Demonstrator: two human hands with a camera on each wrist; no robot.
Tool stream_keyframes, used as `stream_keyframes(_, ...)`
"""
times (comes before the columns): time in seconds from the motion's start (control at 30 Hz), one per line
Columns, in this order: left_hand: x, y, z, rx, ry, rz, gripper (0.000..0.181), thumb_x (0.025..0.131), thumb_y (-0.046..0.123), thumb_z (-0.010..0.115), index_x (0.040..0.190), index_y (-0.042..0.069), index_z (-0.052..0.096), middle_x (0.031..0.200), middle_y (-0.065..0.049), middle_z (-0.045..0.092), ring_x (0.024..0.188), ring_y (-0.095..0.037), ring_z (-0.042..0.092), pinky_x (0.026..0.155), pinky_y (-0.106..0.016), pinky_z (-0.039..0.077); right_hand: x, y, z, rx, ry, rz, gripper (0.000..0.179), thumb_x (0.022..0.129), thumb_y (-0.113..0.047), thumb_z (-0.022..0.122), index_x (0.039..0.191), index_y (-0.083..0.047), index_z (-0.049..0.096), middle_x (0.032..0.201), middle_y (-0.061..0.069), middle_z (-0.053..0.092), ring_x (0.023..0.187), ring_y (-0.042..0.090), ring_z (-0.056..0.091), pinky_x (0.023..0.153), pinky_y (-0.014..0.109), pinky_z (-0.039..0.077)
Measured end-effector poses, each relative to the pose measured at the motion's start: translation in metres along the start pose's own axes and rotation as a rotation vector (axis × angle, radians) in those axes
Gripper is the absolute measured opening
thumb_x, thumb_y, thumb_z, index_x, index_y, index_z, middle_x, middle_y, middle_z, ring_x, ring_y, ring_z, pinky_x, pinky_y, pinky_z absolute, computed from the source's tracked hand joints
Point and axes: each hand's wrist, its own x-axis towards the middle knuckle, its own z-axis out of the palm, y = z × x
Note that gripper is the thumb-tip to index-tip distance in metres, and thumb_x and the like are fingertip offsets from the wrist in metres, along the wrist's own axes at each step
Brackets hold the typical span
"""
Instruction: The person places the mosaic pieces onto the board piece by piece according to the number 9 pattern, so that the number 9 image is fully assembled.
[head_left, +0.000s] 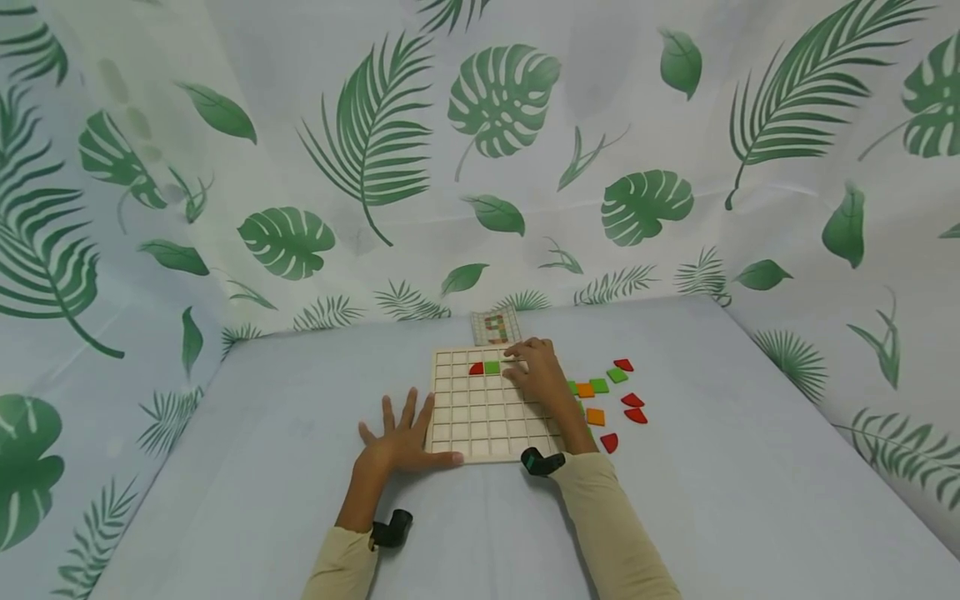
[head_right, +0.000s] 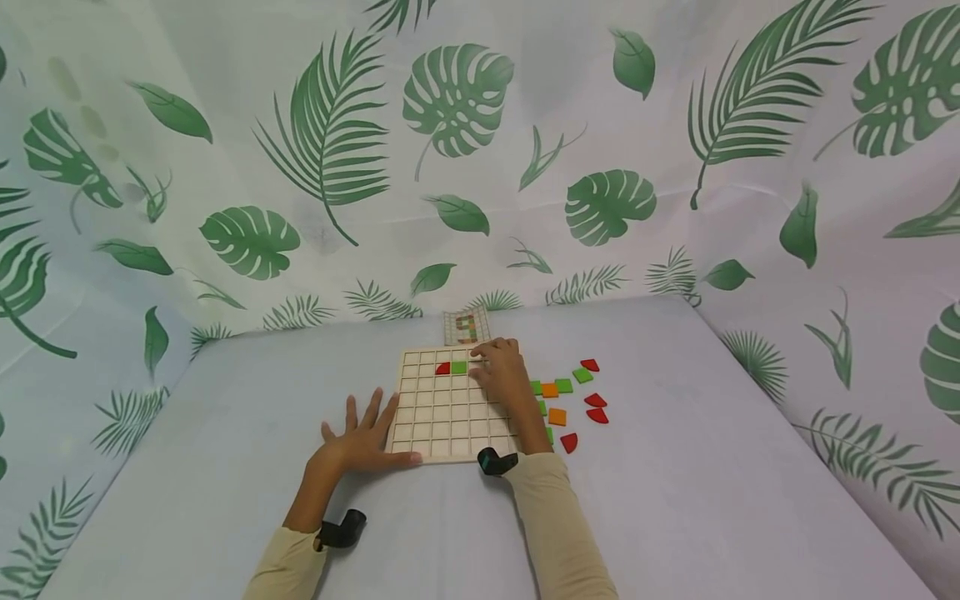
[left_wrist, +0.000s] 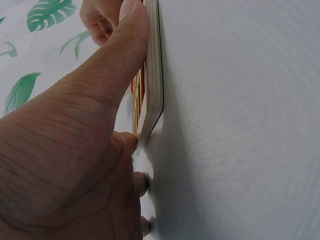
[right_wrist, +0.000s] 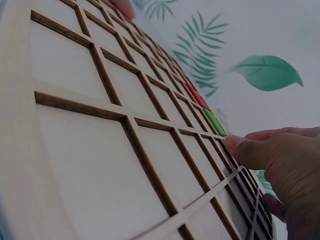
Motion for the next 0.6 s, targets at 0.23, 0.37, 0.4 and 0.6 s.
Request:
stream_keyframes(0.23,0.003,-0.004,0.002,-0.014,-0.019,-0.001,0.115,0.073,0.08,0.06,0.159,0.019,0.011,0.166,-0.013,-0.001,0.148,-0.049,-0.012,0.103,-0.081,0.002,0.0,0.006,-0.005,-0.012,-0.012,0.057,0.027,0.088,-0.017,0.073,0.111,-0.004,0.071,0.113,0.019,0.063,0.11,0.038,0.05,0.089,0.05,0.048)
stream_keyframes(0.37,0.003,-0.003,0.001,-0.018,-0.021,-0.006,0.115,0.073,0.079,0.06,0.159,0.02,0.011,0.166,-0.012,-0.002,0.148,-0.048,-0.012,0.104,-0.081,0.002,-0.001,0.009,-0.01,0.012,-0.005,0.075,0.027,0.089,-0.016,0.073,0.112,-0.003,0.071,0.111,0.02,0.063,0.111,0.039,0.048,0.087,0.051,0.049)
stream_keyframes(0.4,0.002,-0.002,0.001,-0.019,-0.017,-0.005,0.114,0.074,0.078,0.061,0.159,0.02,0.012,0.166,-0.013,-0.001,0.148,-0.049,-0.011,0.103,-0.081,0.002,-0.002,0.01,-0.012,0.014,-0.001,0.074,0.027,0.089,-0.016,0.073,0.112,-0.003,0.07,0.112,0.02,0.063,0.112,0.039,0.048,0.087,0.051,0.049)
stream_keyframes(0.6,0.0,0.0,0.0,-0.002,-0.012,-0.004,0.111,0.076,0.074,0.063,0.159,0.02,0.012,0.166,-0.014,-0.001,0.148,-0.05,-0.01,0.102,-0.082,0.006,-0.004,0.018,-0.02,0.017,0.036,0.092,0.026,0.089,-0.014,0.072,0.112,-0.001,0.07,0.112,0.021,0.062,0.114,0.04,0.047,0.086,0.052,0.049)
